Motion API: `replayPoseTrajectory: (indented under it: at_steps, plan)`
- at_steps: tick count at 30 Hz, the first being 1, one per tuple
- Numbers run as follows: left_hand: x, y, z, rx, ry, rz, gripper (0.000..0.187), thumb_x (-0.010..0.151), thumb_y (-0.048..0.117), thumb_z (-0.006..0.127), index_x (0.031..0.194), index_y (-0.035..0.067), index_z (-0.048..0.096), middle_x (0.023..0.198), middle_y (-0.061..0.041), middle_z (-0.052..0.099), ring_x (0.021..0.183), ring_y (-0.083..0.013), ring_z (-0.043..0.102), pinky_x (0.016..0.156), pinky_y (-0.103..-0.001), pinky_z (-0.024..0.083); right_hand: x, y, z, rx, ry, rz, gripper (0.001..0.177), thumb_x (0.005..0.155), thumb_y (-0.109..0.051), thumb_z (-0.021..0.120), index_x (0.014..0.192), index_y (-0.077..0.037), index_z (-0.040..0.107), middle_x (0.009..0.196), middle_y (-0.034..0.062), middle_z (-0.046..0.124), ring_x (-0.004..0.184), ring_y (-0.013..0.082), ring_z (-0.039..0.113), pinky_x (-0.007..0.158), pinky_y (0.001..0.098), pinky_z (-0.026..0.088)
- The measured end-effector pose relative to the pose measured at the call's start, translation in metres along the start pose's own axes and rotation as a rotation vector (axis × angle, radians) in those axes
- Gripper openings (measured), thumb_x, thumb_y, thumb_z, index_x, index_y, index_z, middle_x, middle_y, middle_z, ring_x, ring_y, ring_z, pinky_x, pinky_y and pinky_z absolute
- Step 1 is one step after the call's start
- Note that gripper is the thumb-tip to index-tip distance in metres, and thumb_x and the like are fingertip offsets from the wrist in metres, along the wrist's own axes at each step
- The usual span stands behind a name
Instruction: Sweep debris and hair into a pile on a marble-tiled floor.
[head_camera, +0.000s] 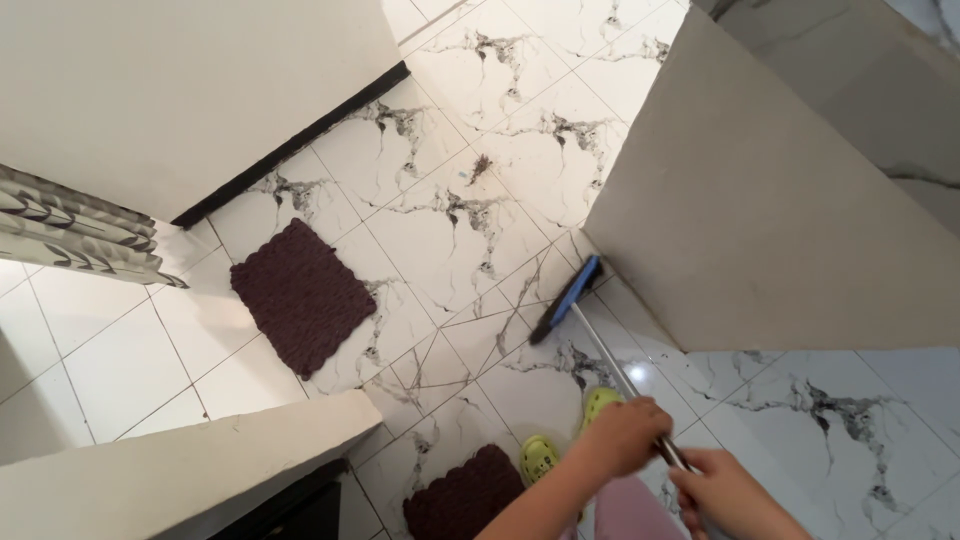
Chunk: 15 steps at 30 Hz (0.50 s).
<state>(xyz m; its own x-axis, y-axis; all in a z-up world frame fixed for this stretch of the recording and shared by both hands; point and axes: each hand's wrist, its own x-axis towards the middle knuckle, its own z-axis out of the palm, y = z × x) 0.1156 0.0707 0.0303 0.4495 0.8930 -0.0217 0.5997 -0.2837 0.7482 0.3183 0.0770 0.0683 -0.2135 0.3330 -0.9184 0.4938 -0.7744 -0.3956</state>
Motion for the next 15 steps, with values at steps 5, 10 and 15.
replayPoseTrajectory:
  at_steps: [5,10,15]
  plan:
    - [0.033,-0.077,-0.009,0.066,0.169,-0.127,0.038,0.071,0.007,0.075,0.109,0.011,0.068,0.137,-0.011,0.063,0.138,-0.0349,0.049,0.102,-0.044,0.049,0.101,-0.079,0.032,0.12,0.092,-0.163,0.024,0.097,-0.009,0.061,0.088,0.012,0.063,0.057,0.0155,0.06,0.041,0.0259,0.058,0.04,0.0433,0.048]
    - [0.073,-0.111,-0.059,0.049,0.2,-0.305,0.045,0.08,0.009,0.074,0.124,0.014,0.064,0.149,-0.008,0.055,0.145,-0.0328,0.042,0.107,-0.051,0.043,0.154,-0.153,0.017,0.107,0.045,-0.295,0.018,0.095,-0.009,0.061,0.099,0.007,0.067,0.058,0.012,0.059,0.041,0.0219,0.057,0.04,0.0394,0.048]
    - [0.099,-0.1,-0.084,0.171,0.18,-0.327,0.048,0.077,0.011,0.073,0.124,0.016,0.066,0.15,-0.007,0.053,0.149,-0.0318,0.035,0.11,-0.06,0.036,0.046,-0.203,0.012,-0.301,0.115,-0.282,0.03,0.092,-0.01,0.063,0.122,-0.009,0.063,0.053,0.0115,0.057,0.038,0.0254,0.057,0.039,0.0426,0.047]
